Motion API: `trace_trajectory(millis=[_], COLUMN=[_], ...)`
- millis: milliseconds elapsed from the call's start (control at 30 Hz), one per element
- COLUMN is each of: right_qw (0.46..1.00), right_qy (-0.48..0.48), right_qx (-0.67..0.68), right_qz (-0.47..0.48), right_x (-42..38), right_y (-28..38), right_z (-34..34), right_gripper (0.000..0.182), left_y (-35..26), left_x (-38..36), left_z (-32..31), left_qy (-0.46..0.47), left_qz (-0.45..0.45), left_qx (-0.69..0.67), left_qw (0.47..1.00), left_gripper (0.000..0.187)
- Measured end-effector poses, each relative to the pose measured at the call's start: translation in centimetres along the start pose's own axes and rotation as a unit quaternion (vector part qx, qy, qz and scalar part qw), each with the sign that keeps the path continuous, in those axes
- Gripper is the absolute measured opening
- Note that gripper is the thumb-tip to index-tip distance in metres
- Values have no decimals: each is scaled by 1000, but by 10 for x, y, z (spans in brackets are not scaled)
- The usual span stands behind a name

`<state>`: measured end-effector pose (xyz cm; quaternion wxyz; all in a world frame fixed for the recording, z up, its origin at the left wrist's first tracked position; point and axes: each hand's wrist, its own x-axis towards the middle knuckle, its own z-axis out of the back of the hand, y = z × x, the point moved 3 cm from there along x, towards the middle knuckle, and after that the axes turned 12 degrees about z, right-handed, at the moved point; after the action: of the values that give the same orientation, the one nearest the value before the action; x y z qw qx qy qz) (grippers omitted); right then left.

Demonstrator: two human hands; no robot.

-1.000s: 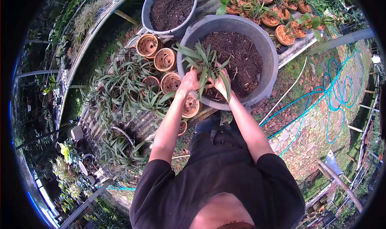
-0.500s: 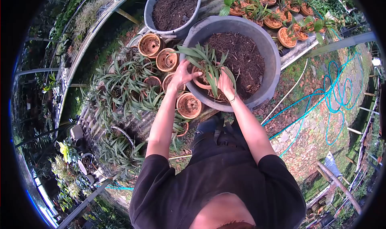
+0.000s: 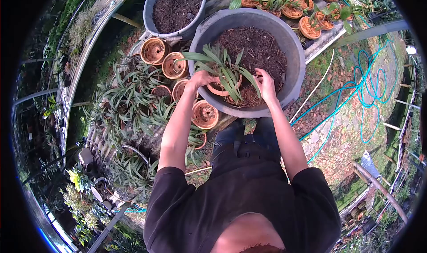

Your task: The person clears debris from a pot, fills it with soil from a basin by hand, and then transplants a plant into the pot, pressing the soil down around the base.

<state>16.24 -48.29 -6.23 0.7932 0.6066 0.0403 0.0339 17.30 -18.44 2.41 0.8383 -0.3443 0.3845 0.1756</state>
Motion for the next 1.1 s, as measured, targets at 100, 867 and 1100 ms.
trace_trajectory(millis=[100, 867, 1100], right_qw=[954, 855, 867], right_qy=[17, 145, 143], right_qx=[-249, -494, -473], right_qz=[164, 60, 60], right_x=[-30, -51, -56], right_y=[32, 16, 32], right_z=[23, -15, -14], right_gripper=[51, 53, 36], left_y=[-5, 73, 21], left_x=[-14, 44, 3], left_z=[2, -80, -66], left_qy=[29, -137, -90], left_qz=[10, 15, 22], left_qx=[-41, -480, -388], left_qw=[999, 866, 917], left_gripper=[52, 57, 70])
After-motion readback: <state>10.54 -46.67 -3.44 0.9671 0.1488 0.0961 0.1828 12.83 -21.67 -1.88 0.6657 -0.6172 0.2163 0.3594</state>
